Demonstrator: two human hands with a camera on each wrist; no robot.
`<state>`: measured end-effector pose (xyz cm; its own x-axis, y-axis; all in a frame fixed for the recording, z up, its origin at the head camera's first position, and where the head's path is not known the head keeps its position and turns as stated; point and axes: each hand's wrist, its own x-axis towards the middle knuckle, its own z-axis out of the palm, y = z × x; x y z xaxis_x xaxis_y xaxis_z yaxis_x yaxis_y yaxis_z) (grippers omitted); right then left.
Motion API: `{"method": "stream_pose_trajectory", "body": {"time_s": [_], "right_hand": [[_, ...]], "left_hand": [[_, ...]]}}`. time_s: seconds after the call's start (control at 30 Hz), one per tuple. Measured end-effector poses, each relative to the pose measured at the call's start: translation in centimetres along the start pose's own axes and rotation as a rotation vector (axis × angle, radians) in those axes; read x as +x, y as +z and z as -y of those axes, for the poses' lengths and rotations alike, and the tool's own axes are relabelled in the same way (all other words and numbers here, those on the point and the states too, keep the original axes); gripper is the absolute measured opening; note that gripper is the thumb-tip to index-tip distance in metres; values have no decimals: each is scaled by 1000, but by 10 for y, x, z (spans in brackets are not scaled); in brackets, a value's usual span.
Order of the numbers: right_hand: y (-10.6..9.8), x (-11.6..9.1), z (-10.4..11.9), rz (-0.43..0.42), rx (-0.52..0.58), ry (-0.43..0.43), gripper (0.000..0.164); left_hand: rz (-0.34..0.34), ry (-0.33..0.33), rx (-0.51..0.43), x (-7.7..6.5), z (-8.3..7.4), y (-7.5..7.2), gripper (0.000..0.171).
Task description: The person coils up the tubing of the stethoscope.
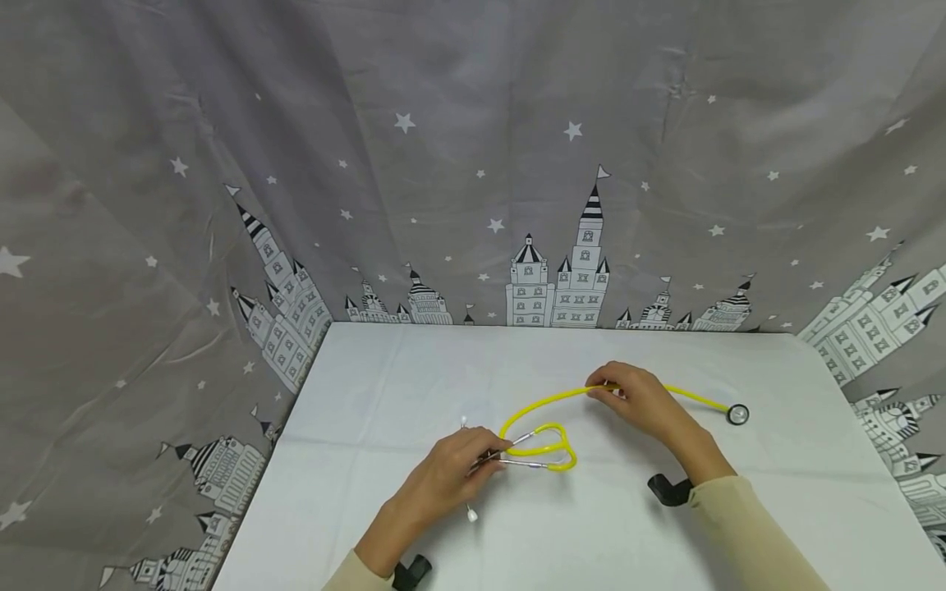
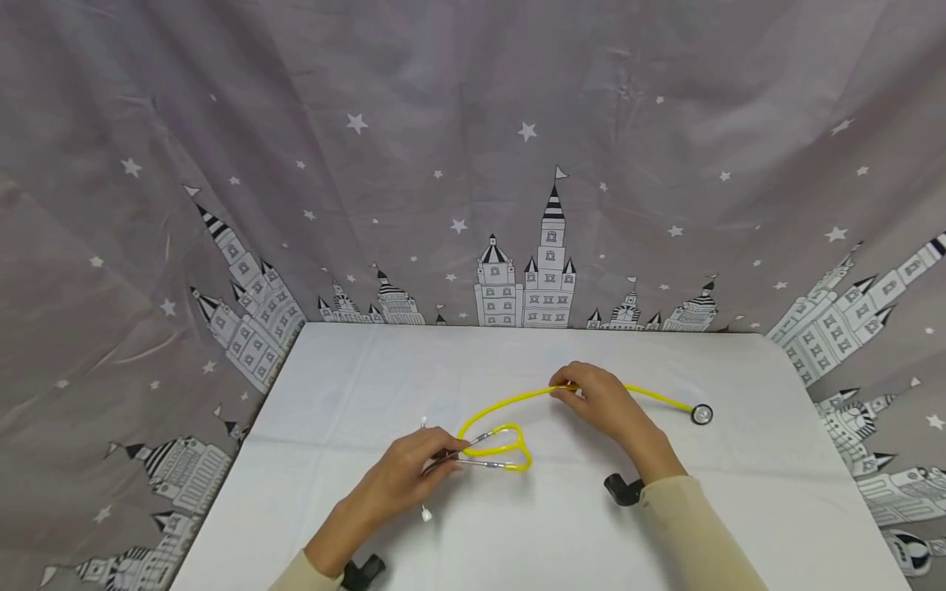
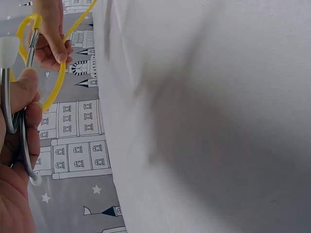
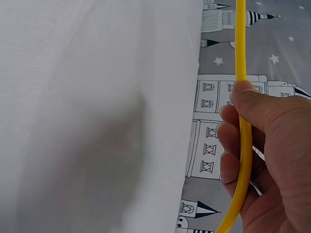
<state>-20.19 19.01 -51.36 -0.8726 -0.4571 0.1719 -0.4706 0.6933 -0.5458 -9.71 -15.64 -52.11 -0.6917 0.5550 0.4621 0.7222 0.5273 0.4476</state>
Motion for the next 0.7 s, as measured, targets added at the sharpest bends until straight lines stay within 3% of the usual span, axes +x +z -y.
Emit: {"method": "stream_pose_trajectory", "body": {"time_s": [0.33, 0.5, 0.7], "right_hand": [[14, -24, -1, 32, -49, -17, 11], [18, -40, 7, 65, -64, -17, 11], [24, -57, 20, 86, -64, -69, 13]], "left_hand": [[-42, -110, -70, 5, 7, -7, 35], [-67, -180, -127, 7, 14, -8, 36], [-91, -228, -126, 8, 22, -8, 33]]}}
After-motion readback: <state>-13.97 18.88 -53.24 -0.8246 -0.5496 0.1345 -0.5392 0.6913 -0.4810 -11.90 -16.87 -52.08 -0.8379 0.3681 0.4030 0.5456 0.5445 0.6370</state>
